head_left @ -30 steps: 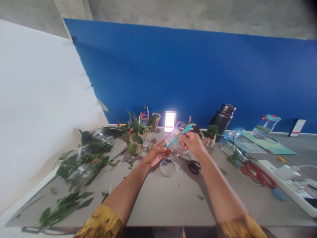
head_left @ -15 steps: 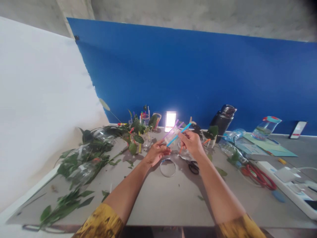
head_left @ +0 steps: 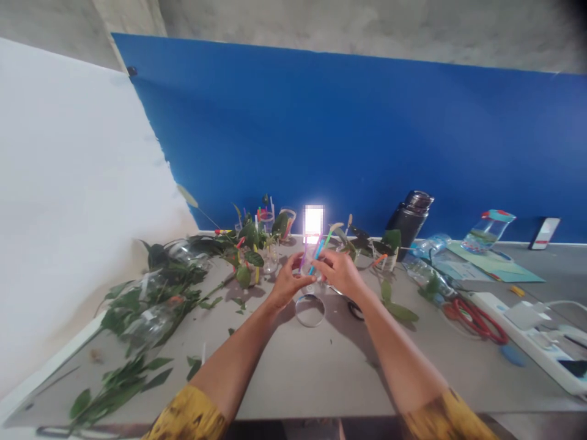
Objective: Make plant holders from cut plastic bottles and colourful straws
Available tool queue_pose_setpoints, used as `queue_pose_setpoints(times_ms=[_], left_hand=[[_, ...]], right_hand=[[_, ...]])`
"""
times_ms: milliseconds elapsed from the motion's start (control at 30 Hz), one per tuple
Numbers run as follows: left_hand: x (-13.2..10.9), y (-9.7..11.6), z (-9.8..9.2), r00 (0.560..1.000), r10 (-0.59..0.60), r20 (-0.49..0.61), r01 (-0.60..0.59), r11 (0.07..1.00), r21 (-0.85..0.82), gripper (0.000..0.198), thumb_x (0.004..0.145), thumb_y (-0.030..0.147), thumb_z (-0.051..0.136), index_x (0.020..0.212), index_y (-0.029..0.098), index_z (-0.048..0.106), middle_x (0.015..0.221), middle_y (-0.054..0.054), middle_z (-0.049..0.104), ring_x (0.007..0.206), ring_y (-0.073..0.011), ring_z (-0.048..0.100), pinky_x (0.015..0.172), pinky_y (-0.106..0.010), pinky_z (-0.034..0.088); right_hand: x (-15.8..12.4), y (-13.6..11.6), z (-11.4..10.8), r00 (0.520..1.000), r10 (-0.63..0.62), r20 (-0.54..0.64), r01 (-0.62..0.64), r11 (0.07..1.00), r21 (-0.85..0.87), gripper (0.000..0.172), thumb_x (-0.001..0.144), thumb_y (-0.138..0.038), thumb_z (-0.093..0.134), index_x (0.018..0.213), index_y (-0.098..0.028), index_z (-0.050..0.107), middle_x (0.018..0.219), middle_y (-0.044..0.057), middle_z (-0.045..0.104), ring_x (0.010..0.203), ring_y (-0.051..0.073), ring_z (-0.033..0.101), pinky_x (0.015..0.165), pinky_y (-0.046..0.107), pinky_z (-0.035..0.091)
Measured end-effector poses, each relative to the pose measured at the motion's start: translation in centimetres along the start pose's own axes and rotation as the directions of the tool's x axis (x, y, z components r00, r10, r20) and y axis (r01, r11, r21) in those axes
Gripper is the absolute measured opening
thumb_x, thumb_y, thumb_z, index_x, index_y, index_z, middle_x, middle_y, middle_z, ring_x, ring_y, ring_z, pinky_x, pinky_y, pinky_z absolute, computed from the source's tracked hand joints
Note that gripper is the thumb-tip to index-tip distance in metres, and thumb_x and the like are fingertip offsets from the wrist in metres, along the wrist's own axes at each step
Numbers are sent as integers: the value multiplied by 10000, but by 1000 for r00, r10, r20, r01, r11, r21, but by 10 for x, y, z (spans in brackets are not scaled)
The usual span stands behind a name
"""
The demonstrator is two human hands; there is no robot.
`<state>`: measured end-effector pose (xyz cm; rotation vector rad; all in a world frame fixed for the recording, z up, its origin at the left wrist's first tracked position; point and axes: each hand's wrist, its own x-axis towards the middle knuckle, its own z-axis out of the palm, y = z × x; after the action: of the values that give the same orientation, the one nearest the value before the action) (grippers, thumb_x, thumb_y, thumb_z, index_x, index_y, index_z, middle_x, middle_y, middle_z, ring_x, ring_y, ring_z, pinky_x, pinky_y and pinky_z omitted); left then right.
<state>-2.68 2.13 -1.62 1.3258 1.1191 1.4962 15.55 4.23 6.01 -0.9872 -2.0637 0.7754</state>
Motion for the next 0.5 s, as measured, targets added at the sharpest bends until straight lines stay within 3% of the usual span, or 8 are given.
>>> queue_pose_setpoints(times_ms=[167, 367, 500], left_hand=[[0, 5, 0, 998, 54, -27, -49, 989, 138, 674, 647, 327, 916, 1263, 224, 664, 1244, -109, 713, 1174, -305, 655, 883, -366, 534], [4, -2, -1, 998, 64, 9, -65, 979, 192, 464, 672, 283, 856, 1102, 194, 706, 1120, -90, 757, 1033, -266, 698, 831, -340, 543], [5, -7, -2, 998, 69, 12, -70, 970, 231, 441, 672, 324, 856, 1067, 189, 715, 1083, -75, 755, 994, -257, 693, 822, -343, 544]], right_hand=[[-2, -3, 7, 996, -9, 84, 16, 996, -91, 198, 956, -287, 619, 778, -207, 653, 603, -25, 658, 599, 142, 612, 624, 240, 403], [-2, 1, 11, 986, -16, 164, 34, 993, -109, 207, 966, -225, 596, 768, -199, 650, 619, -28, 668, 558, 120, 590, 615, 232, 403], [-2, 3, 10, 979, 20, 201, -8, 998, -58, 126, 957, -219, 606, 1000, -206, 724, 651, -30, 698, 481, 110, 569, 565, 232, 423]])
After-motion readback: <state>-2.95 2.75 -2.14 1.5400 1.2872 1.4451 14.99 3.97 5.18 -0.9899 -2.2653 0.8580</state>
